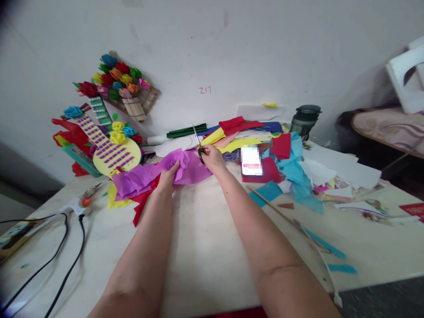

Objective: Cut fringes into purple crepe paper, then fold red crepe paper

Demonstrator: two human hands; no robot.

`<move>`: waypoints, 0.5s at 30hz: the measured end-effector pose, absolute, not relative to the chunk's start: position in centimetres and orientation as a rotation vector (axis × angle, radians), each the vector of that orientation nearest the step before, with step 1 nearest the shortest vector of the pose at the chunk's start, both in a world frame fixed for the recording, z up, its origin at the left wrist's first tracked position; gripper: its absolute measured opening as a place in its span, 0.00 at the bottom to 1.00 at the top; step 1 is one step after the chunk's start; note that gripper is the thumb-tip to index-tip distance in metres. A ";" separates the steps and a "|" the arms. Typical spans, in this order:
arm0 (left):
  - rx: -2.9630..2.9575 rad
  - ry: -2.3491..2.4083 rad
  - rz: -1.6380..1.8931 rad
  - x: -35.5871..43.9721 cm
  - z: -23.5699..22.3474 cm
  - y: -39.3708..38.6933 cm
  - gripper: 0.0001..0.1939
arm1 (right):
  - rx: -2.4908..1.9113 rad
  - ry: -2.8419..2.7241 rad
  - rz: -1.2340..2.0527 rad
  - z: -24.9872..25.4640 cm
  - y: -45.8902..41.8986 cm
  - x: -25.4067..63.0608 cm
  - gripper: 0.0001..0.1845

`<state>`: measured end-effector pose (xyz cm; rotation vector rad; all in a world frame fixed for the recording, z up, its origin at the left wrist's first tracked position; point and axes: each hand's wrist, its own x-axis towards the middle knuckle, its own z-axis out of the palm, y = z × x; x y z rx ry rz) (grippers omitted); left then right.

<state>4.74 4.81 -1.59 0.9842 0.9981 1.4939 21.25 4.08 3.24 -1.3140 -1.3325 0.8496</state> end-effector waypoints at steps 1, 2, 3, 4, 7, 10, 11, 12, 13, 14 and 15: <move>0.991 0.968 1.497 4.6 -1.5 4.7 0.26 | -1.285 -1.319 0.854 3.4 4.3 21.2 0.22; 0.996 0.955 1.499 4.5 -1.4 4.6 0.26 | -1.252 -1.307 0.861 3.5 4.5 21.1 0.22; 0.996 0.952 1.499 4.5 -1.3 4.6 0.25 | -1.215 -1.301 0.874 3.6 4.9 20.9 0.21; 0.994 0.953 1.493 4.4 -1.3 4.5 0.25 | -1.179 -1.303 0.890 3.8 5.3 20.7 0.21; 0.986 0.948 1.476 4.3 -1.1 4.3 0.25 | -1.064 -1.353 0.988 4.2 6.7 20.3 0.21; 0.972 0.918 1.479 4.2 -1.1 4.2 0.26 | -0.964 -1.445 1.101 4.5 7.5 20.1 0.22; 0.966 0.899 1.481 4.2 -1.0 4.1 0.26 | -0.949 -1.471 1.128 4.6 7.7 20.1 0.21; 0.964 0.878 1.481 4.2 -1.0 4.1 0.26 | -0.941 -1.491 1.150 4.6 7.8 20.1 0.21; 0.968 0.858 1.479 4.3 -0.9 4.1 0.27 | -0.937 -1.506 1.166 4.6 8.0 20.1 0.21; 0.978 0.843 1.475 4.3 -0.9 4.1 0.27 | -0.937 -1.516 1.175 4.6 8.1 20.2 0.21; 0.992 0.837 1.471 4.3 -0.9 4.2 0.28 | -0.942 -1.520 1.174 4.7 8.3 20.3 0.20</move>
